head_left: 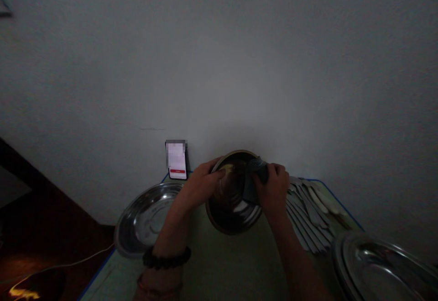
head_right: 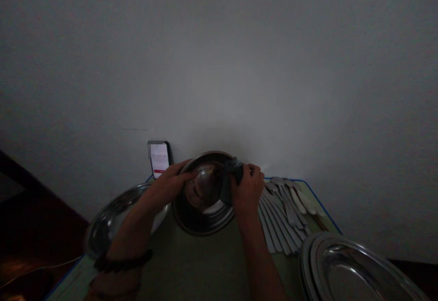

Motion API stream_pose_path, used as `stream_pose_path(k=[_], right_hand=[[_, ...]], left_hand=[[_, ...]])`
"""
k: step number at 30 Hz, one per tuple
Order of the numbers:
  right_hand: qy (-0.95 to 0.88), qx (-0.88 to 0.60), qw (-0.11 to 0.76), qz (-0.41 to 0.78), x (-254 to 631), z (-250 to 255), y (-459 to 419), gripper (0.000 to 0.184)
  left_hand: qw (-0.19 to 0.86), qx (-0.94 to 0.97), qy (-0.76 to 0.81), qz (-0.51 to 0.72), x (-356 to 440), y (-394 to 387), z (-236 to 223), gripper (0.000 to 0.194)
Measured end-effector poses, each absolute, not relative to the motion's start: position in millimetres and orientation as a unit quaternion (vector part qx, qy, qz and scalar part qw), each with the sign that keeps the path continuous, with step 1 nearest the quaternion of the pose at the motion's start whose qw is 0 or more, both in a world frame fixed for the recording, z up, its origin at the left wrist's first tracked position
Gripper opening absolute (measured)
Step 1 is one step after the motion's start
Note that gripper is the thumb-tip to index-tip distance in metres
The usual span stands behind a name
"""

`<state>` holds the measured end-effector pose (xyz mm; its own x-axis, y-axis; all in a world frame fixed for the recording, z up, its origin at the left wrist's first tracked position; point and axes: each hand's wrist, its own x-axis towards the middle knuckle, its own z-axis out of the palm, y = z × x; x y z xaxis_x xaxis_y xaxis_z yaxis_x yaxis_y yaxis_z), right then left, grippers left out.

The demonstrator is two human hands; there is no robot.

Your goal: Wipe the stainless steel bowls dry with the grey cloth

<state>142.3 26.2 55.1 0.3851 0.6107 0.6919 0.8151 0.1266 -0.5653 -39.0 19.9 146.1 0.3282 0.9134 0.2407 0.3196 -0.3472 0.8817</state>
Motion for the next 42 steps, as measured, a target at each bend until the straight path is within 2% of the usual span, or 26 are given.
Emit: stream_pose_path(k=[5,11,14,20,24,27,30,32,34,38,40,42], right_hand=[[-0.577,-0.613,0.534,-0.078,139.5,56.6,27.0,0.028],[-0.696,-0.527,0.487,0.013,142.1,64.1,23.4,0.012],[-0.682,-0.523,0.510,0.036,145.8,63.0,24.6,0.015],[-0.518,-0.628,0.575,0.083,143.3,54.0,28.9,0.033],[-0.421,-0.600,0.644,0.219,123.9,48.9,32.0,0.043],[-0.411,-0.560,0.655,0.297,113.9,46.8,33.6,0.053],[-0.429,-0.588,0.630,0.271,122.6,49.2,33.4,0.054],[-0.453,-0.622,0.601,0.215,135.9,53.3,32.0,0.049],[-0.478,-0.649,0.570,0.159,149.1,57.3,30.5,0.042],[-0.562,-0.631,0.529,0.080,162.0,59.9,28.4,0.033],[-0.585,-0.610,0.530,0.071,161.7,59.9,27.4,0.033],[-0.559,-0.606,0.561,0.077,157.9,61.1,26.1,0.034]], left_hand=[[0.383,0.751,0.411,0.345,-38.9,18.9,142.4,0.040],[0.363,0.798,0.391,0.280,-40.3,16.9,141.6,0.039],[0.393,0.787,0.378,0.288,-42.3,18.5,141.9,0.039],[0.484,0.659,0.384,0.429,-39.2,27.5,136.8,0.035],[0.483,0.508,0.355,0.618,-25.3,36.7,126.6,0.046],[0.493,0.447,0.317,0.676,-18.2,40.8,120.2,0.059],[0.524,0.483,0.297,0.636,-24.1,39.9,120.3,0.067],[0.541,0.529,0.306,0.578,-34.0,36.0,123.9,0.060],[0.556,0.579,0.346,0.486,-44.5,29.9,128.9,0.052],[0.542,0.686,0.383,0.298,-55.7,16.1,138.8,0.047],[0.523,0.718,0.373,0.267,-55.0,12.7,141.9,0.044],[0.525,0.708,0.362,0.304,-51.0,13.3,142.4,0.039]])
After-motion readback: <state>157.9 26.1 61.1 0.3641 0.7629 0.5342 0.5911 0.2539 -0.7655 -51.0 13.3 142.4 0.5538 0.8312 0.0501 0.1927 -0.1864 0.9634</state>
